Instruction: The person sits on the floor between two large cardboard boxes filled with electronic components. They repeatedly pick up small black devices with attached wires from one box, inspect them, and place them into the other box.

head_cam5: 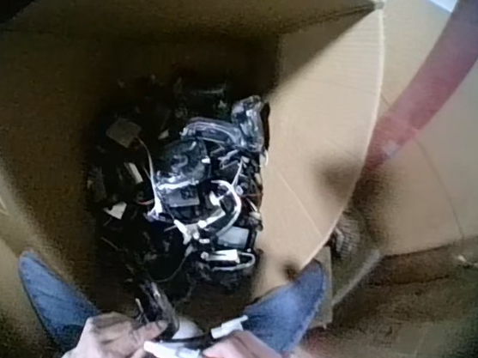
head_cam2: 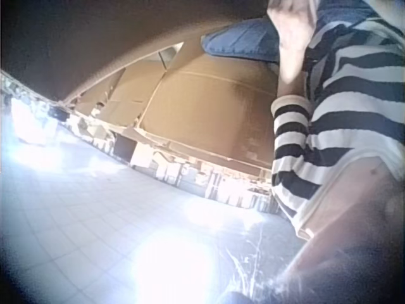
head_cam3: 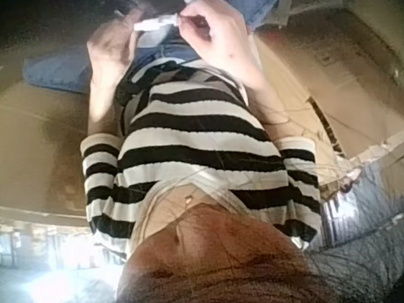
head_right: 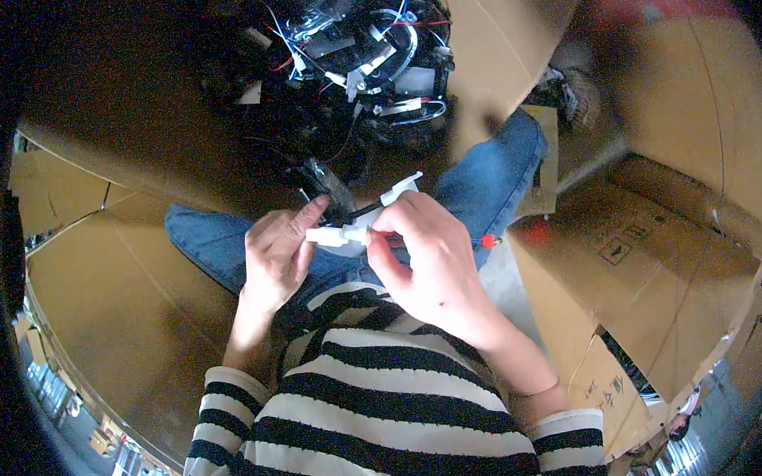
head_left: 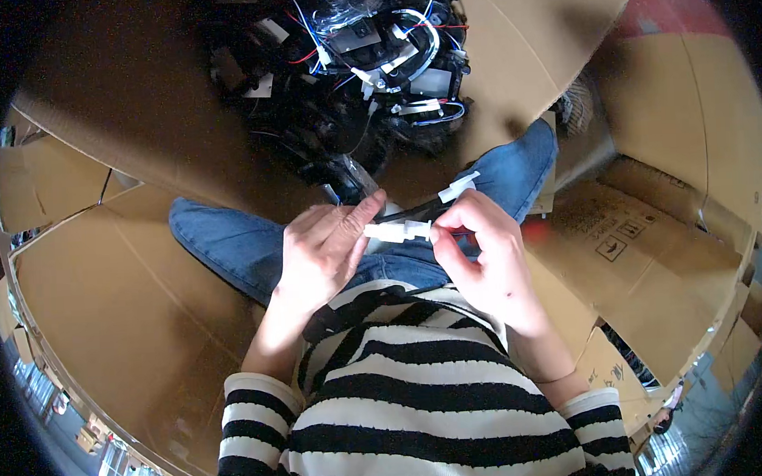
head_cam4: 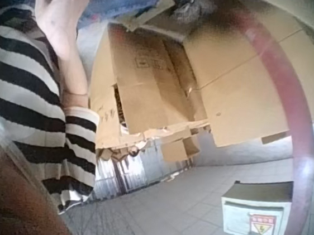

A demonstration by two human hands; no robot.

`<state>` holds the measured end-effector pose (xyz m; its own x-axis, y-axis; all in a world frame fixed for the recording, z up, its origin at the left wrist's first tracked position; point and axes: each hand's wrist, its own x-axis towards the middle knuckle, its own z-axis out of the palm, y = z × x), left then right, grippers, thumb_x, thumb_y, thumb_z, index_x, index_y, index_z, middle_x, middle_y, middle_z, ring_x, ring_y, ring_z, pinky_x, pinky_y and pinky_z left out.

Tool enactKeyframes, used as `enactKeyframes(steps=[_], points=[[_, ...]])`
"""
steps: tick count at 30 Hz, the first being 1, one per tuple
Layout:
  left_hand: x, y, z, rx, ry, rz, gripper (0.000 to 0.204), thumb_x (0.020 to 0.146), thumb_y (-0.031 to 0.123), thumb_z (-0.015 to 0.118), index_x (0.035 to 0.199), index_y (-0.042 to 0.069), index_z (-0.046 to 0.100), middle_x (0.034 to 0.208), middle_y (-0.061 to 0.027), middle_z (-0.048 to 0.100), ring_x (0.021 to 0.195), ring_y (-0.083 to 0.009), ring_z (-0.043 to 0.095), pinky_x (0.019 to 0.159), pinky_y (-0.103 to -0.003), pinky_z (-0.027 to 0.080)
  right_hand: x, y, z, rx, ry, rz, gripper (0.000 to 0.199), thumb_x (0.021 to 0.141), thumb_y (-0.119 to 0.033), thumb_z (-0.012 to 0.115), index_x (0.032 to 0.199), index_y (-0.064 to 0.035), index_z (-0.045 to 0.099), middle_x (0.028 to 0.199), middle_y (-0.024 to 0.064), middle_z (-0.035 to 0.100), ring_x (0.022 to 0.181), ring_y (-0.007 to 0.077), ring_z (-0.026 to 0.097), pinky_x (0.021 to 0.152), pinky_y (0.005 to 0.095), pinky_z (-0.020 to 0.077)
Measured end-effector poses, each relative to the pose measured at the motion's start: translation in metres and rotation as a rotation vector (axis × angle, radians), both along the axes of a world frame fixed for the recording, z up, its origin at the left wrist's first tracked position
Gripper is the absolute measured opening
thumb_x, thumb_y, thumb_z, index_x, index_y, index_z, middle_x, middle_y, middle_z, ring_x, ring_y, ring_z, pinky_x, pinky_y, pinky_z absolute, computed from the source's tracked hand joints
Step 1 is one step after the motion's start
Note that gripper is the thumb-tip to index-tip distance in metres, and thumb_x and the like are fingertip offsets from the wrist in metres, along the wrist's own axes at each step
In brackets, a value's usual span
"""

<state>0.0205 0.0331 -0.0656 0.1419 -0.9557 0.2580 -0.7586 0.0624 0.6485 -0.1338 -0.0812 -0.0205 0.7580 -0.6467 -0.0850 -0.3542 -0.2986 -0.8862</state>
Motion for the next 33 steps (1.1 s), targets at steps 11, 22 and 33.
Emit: enactKeyframes(steps=[11, 22, 33], points=[[-0.002, -0.007, -0.001, 0.008, -0.003, 0.02, 0.054, 0.055, 0.002, 0.064, 0.108, 0.007, 0.053, 0.066, -0.0083, 0.053, 0.058, -0.0219, 0.052, 0.054, -0.031, 0.044, -0.007, -0.008, 0.01, 0.198, -0.021, 0.01, 0.008, 0.069, -0.003, 0.057, 0.07, -0.0012, 0.049, 0.064, 0.0072, 0.048, 0.055, 0.0187, 0.05, 0.05, 0.0274, 0.0391], [-0.005, -0.01, 0.004, 0.011, 0.01, 0.006, 0.05, 0.058, 0.001, 0.062, 0.107, 0.006, 0.054, 0.064, -0.0058, 0.051, 0.055, -0.0209, 0.051, 0.052, -0.031, 0.043, 0.004, -0.001, 0.003, -0.035, -0.001, -0.01, 0.009, 0.068, -0.003, 0.057, 0.071, -0.0024, 0.048, 0.064, 0.0099, 0.047, 0.057, 0.0251, 0.05, 0.051, 0.0331, 0.039], [0.0, -0.002, 0.0, 0.177, 0.83, -0.024, 0.021, 0.073, -0.001, 0.056, 0.093, 0.001, 0.059, 0.083, -0.0083, 0.06, 0.065, -0.0127, 0.051, 0.06, -0.025, 0.04, -0.037, -0.025, 0.021, 0.38, -0.047, -0.024, 0.003, 0.074, -0.001, 0.053, 0.076, 0.0005, 0.052, 0.069, 0.0033, 0.049, 0.061, 0.0088, 0.044, 0.056, 0.0209, 0.0354]])
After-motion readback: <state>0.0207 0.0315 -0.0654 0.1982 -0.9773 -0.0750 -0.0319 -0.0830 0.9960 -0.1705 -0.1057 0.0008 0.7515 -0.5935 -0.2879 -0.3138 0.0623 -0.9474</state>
